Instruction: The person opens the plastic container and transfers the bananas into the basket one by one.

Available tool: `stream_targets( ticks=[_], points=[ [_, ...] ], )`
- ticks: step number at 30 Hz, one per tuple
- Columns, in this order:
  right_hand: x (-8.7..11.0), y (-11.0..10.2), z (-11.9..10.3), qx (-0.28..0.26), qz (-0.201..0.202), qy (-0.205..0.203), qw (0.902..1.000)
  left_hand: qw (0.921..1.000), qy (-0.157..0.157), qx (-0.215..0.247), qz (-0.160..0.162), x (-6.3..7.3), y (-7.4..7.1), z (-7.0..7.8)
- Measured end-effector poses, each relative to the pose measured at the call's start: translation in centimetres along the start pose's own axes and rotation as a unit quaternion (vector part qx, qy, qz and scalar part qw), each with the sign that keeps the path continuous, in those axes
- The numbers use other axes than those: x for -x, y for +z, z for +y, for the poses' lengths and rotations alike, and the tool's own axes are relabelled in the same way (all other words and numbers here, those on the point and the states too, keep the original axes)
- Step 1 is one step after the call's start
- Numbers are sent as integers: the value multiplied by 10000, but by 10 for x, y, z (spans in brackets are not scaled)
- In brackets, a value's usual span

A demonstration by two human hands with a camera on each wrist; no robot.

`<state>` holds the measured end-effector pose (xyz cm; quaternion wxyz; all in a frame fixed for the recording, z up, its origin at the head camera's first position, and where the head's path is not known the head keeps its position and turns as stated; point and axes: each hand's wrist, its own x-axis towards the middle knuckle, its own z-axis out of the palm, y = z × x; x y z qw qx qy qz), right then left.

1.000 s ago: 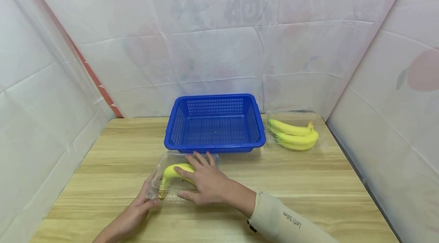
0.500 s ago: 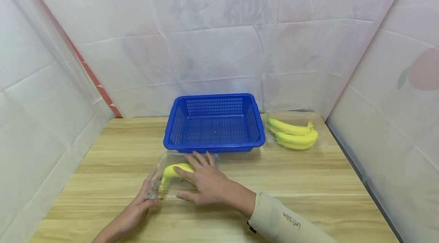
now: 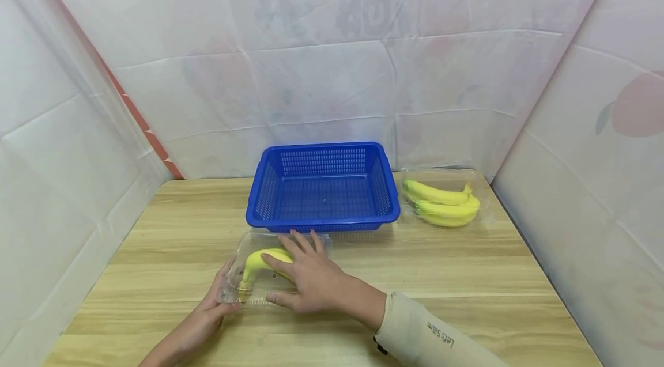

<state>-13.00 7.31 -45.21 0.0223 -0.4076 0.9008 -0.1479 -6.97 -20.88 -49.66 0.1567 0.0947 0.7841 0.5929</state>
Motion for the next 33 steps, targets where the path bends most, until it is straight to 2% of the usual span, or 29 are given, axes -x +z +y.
stream_targets(
  ticks=[11, 19, 24, 33],
  points=[
    [1, -3, -2, -11, -70, -5, 10000, 9996, -248, 22, 153, 1, 2, 0],
    [7, -7, 2, -58, -191, -106, 9997, 9981, -515, 324, 22, 1, 2, 0],
    [14, -10, 9, 68, -305, -184, 9993, 9982, -458, 376, -1, 2, 1, 1],
    [21, -13, 18, 129, -318, -96, 9994, 9982, -404, 445, -85, 2, 0, 1]
  ],
)
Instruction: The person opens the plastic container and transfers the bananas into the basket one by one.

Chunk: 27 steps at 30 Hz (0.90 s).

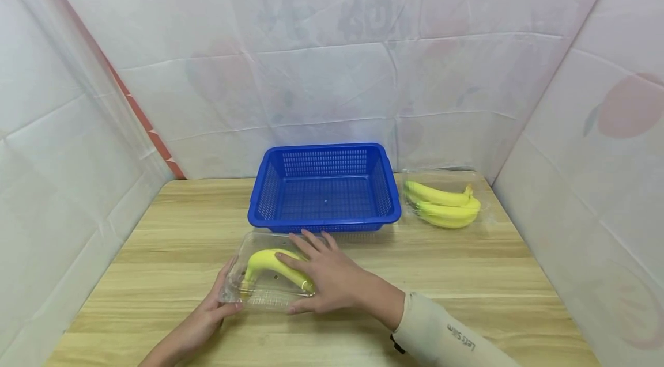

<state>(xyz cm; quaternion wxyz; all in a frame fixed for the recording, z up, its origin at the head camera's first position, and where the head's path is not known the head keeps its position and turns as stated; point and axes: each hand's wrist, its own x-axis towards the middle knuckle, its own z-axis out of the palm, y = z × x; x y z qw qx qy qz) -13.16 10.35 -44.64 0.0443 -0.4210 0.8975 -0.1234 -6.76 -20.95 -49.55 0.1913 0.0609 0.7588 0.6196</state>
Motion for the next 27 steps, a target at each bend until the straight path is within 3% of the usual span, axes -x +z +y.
stream_targets(
  ticks=[14, 27],
  points=[
    [-3, 0, 4, 132, 66, -135, 9998, 9995, 201, -164, -171, -3, -1, 0],
    [-5, 0, 6, 164, 68, -174, 9997, 9997, 92, -30, -239, -3, -2, 1]
  ],
)
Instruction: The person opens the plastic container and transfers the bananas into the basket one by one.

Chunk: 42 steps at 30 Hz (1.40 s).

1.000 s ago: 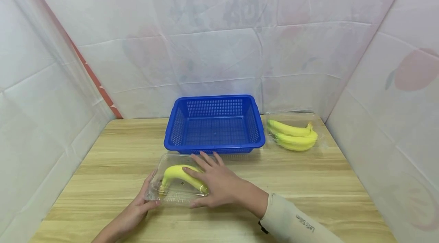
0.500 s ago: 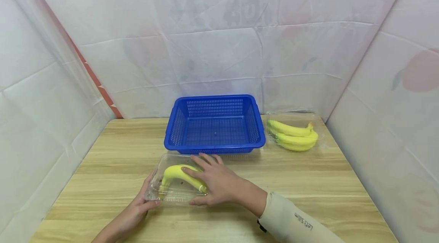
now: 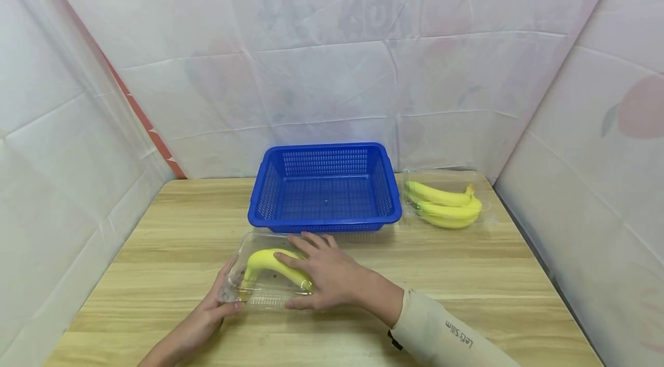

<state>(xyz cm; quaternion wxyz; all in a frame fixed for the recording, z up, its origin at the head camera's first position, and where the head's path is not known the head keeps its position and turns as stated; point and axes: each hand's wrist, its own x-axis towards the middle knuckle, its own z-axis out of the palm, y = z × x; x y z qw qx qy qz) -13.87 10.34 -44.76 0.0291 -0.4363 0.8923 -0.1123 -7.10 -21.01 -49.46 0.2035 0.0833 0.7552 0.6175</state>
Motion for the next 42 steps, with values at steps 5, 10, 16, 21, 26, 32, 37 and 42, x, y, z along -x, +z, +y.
stream_targets(
  ticks=[5, 10, 16, 21, 26, 32, 37, 42],
  points=[
    [0, 0, 0, -49, -36, 27, 10000, 9999, 54, 101, -107, 0, -1, 0],
    [0, 0, 0, -75, -28, 19, 10000, 9999, 51, 96, -79, 0, -1, -1],
    [-1, -1, 1, -85, 41, -57, 9999, 10000, 45, -2, -36, 0, -1, -2],
    [-2, -3, 1, -168, 2, -44, 9998, 10000, 33, -59, -2, 1, -1, -1],
    [-3, -4, 2, -258, -4, -8, 9997, 10000, 58, 48, -6, 1, -1, 1],
    [-3, -7, 1, -378, 3, 24, 9993, 10000, -7, 29, -88, 1, -3, 2],
    [-3, -8, 1, -489, 30, 16, 9988, 9999, -5, 69, -155, 1, -3, 2],
    [-4, -8, 2, -711, 2, 66, 9974, 9993, 81, 214, -285, 1, -4, 0]
  ],
)
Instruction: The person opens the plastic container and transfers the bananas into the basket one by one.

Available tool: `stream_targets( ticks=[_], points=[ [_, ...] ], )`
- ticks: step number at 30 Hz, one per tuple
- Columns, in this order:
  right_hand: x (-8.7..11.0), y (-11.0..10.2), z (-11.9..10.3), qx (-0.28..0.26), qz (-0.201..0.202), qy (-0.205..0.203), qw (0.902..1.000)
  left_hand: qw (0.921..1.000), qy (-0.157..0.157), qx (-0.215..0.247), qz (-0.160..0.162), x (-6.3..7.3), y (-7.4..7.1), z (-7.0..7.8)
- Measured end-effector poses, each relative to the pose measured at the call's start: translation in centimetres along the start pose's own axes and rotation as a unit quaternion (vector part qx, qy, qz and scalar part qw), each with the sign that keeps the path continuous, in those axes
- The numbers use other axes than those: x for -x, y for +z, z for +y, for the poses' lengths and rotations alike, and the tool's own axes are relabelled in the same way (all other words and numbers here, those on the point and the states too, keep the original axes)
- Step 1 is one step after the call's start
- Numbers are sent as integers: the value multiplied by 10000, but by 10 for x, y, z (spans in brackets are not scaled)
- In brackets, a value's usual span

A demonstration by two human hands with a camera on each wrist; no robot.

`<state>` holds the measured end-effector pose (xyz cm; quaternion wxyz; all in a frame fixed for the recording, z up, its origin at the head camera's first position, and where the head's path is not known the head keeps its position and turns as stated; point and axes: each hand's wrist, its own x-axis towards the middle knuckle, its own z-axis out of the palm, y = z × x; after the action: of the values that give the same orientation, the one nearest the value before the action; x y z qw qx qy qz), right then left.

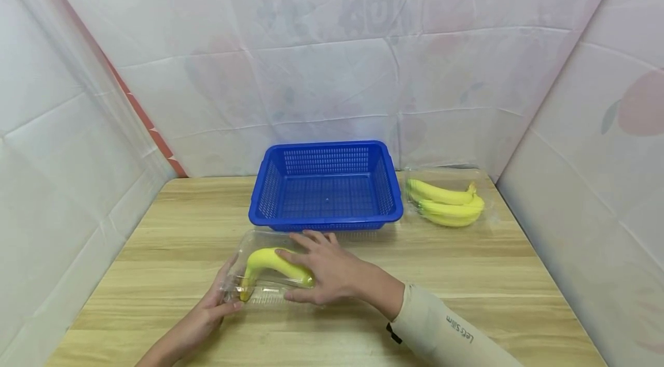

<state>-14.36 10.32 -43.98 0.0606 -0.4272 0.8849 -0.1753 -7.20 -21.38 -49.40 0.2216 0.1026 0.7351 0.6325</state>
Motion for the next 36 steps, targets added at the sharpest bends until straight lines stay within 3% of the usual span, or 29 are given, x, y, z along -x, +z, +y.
stream_targets(
  ticks=[9, 23, 30, 36],
  points=[
    [2, -5, -2, -461, -132, 215, 9986, 9997, 43, -200, 139, 1, 3, 3],
    [9, -11, -11, -205, -294, 301, 9989, 9978, 217, -558, 282, 1, 6, 2],
    [22, -16, -23, 435, -10, 291, 9986, 9976, 84, -564, 404, 2, 6, 3],
    [26, -12, -33, 1544, 301, 102, 9875, 9966, -95, -625, 528, 3, 6, 4]
  ],
)
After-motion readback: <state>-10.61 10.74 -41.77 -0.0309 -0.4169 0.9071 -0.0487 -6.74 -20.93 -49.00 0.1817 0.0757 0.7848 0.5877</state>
